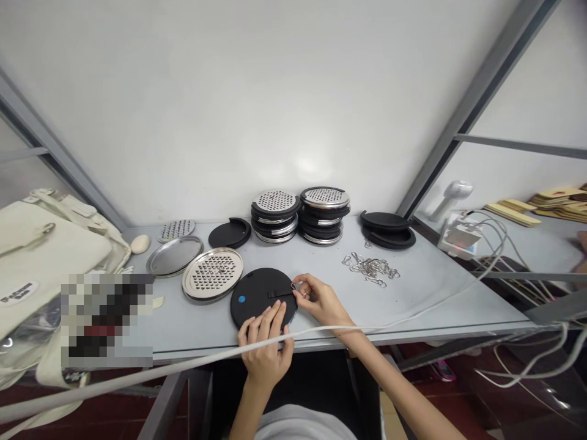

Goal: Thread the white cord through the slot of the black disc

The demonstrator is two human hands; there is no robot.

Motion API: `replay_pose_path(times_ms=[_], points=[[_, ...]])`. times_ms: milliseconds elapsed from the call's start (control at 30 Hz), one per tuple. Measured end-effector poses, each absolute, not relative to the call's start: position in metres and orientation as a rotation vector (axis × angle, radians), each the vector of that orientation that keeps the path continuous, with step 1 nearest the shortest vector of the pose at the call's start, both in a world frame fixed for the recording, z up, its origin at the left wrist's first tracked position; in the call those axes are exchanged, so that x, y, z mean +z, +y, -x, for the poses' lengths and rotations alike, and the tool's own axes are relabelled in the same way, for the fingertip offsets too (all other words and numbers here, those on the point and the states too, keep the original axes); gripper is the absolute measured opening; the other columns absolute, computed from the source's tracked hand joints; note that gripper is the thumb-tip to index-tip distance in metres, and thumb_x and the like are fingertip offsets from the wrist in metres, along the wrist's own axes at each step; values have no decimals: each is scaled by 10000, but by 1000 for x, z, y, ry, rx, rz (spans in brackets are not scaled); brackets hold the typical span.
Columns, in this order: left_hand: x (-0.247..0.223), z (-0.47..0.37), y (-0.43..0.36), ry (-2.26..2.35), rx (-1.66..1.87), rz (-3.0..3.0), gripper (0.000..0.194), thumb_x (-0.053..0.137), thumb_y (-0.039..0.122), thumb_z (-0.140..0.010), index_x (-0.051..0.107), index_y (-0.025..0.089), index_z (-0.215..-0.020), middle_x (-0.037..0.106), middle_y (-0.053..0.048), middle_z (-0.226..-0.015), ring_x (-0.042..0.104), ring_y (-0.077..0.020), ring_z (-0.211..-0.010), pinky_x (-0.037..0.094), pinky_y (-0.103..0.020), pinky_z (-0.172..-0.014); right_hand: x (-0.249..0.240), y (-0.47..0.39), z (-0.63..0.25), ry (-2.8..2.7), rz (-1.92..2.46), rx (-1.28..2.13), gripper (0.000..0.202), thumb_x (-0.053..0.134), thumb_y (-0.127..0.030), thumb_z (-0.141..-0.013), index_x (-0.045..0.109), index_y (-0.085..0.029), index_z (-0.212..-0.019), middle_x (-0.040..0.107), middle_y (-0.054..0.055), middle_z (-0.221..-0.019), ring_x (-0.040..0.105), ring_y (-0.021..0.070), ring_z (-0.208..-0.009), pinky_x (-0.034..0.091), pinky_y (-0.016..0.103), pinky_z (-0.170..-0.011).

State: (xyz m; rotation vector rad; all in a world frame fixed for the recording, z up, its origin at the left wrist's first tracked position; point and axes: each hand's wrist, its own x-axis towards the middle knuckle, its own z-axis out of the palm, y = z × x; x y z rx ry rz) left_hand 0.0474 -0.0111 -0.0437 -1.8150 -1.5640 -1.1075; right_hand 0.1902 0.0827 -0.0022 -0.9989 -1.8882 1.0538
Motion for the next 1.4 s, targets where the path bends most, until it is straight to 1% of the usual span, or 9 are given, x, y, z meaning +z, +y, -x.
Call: replay_pose_path(times_ms=[400,567,733,900,1000,1100,1200,1300,1400], points=[[-44,-47,-11,-1556,-1113,1827,351,512,182,-852,617,201,-1187,679,-39,-1109,611,-206,-937,343,-378,-906,-4,83,-191,-1864,996,1087,226,569,-307,-823,573,-166,-999,470,-48,-640,443,102,-589,393,222,-582],[-45,-46,-12,-1566,-1099,1823,367,508,197,-865,604,217,-1219,677,-45,-1111,613,-208,-940,347,-373,-912,-3,82,-191,-1849,1011,1098,198,554,-349,-847,599,-164,-900,448,-51,-608,416,96,-561,370,215,-551],[-47,-46,-11,-1562,-1098,1811,378,500,194,-866,602,222,-1229,676,-48,-1111,615,-206,-938,346,-363,-911,-3,81,-190,-1856,1011,1036,227,549,-384,-859,616,-171,-897,470,-45,-605,436,106,-569,381,220,-560],[-47,-47,-11,-1563,-1097,1814,364,508,189,-863,609,213,-1212,673,-47,-1121,612,-206,-940,346,-371,-904,-8,83,-190,-1838,1028,932,236,565,-402,-857,622,-180,-912,522,-22,-654,483,124,-623,404,231,-601],[-46,-46,-11,-1558,-1104,1818,354,511,181,-860,613,203,-1198,670,-50,-1128,611,-209,-936,349,-378,-899,-10,85,-190,-1805,1020,901,240,562,-409,-864,610,-176,-838,565,2,-706,497,131,-656,409,236,-621],[-45,-46,-12,-1560,-1102,1817,348,512,177,-860,614,198,-1192,672,-55,-1123,610,-216,-937,352,-381,-892,-11,85,-190,-1814,1001,891,268,556,-407,-870,559,-180,-727,542,-3,-683,473,128,-642,395,232,-604],[-45,-47,-12,-1564,-1101,1827,355,511,165,-862,604,191,-1204,673,-60,-1115,603,-221,-944,347,-389,-898,-9,85,-190,-1833,985,887,236,560,-375,-872,573,-183,-736,546,-6,-689,479,128,-649,395,232,-614],[-40,-51,-13,-1587,-1165,1858,340,494,157,-877,602,209,-1196,667,-55,-1112,593,-220,-941,340,-401,-906,-6,85,-191,-1851,976,914,187,564,-339,-874,619,-186,-783,586,6,-740,511,133,-684,404,233,-642],[-28,-50,-21,-1690,-1447,1855,292,432,178,-917,605,224,-1148,610,-74,-1154,559,-231,-995,373,-403,-886,-4,84,-192,-1868,982,927,180,562,-331,-877,640,-188,-799,595,11,-759,522,135,-698,402,233,-646]])
